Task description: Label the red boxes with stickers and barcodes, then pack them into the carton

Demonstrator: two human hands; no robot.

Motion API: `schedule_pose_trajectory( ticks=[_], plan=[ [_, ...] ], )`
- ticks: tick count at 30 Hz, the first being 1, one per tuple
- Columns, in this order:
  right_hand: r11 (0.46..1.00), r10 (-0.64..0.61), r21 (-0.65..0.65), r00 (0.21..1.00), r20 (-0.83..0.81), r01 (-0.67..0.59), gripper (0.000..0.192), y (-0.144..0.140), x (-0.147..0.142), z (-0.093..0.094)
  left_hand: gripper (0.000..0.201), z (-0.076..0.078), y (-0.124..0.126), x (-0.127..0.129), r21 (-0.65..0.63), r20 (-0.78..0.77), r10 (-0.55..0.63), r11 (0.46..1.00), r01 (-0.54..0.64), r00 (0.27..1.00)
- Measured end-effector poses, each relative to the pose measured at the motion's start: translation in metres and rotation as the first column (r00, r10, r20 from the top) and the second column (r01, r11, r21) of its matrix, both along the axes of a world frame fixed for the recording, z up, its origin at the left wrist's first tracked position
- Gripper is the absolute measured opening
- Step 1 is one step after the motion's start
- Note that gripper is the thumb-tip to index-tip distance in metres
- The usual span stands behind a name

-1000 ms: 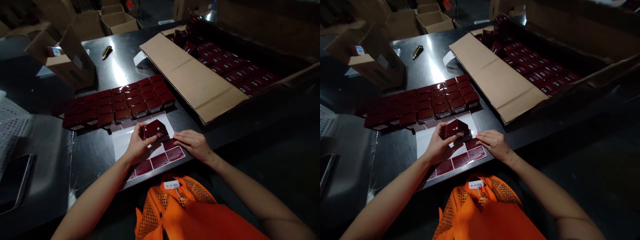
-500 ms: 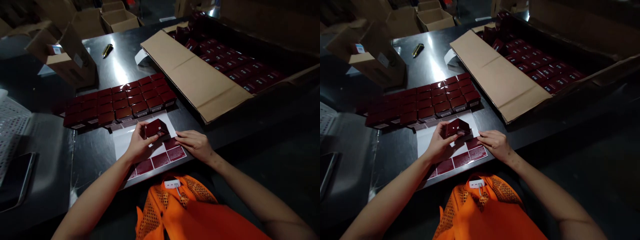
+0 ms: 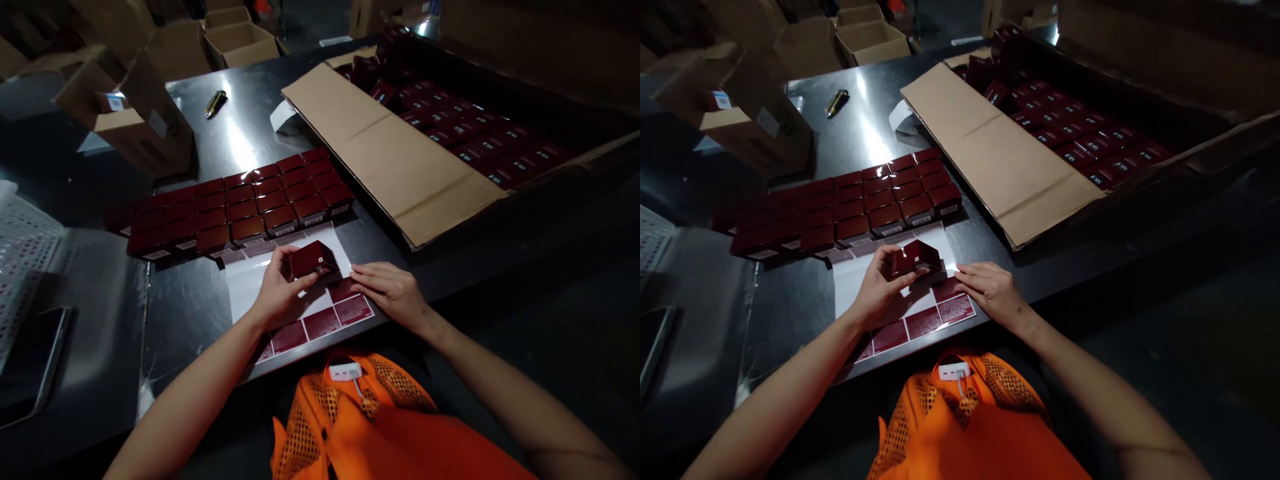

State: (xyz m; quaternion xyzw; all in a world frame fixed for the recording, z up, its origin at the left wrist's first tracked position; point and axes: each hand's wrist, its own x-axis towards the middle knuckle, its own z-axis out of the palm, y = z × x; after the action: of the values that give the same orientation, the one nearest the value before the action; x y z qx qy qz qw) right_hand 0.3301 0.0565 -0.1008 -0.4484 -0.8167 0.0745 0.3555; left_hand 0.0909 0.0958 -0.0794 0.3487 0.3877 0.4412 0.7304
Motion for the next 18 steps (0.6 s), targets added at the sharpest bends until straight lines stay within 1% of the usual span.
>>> schedule_pose_trajectory(
  ticks=[5,9,13,16,18],
  plan=[
    [1.0,-0.003,0.021,1.0,0.001,0.003,0.017,-0.001,0.0,-0.001,0.062,0.001,0.0,0.0,-0.008,0.011,-0.004,1.0,0.004,1.0],
    [1.0,0.011,0.021,1.0,-0.028,-0.011,0.013,-0.001,0.0,0.0,0.063,0.002,0.0,0.0,-0.014,0.032,-0.006,1.0,0.007,0.999],
    [0.998,0.019,-0.061,0.999,-0.04,-0.022,0.007,0.003,-0.002,0.006,0.06,0.002,0.001,-0.001,-0.014,0.031,-0.02,1.0,0.021,0.999],
    [0.991,0.049,-0.125,0.999,0.0,-0.049,0.007,0.003,-0.005,0.013,0.06,0.003,0.001,-0.001,-0.014,0.024,-0.014,1.0,0.014,1.0],
    [0.992,0.071,-0.108,0.996,0.047,-0.066,0.01,-0.002,-0.006,0.019,0.061,0.003,0.001,-0.001,-0.019,0.017,-0.009,1.0,0.009,1.0]
  ],
)
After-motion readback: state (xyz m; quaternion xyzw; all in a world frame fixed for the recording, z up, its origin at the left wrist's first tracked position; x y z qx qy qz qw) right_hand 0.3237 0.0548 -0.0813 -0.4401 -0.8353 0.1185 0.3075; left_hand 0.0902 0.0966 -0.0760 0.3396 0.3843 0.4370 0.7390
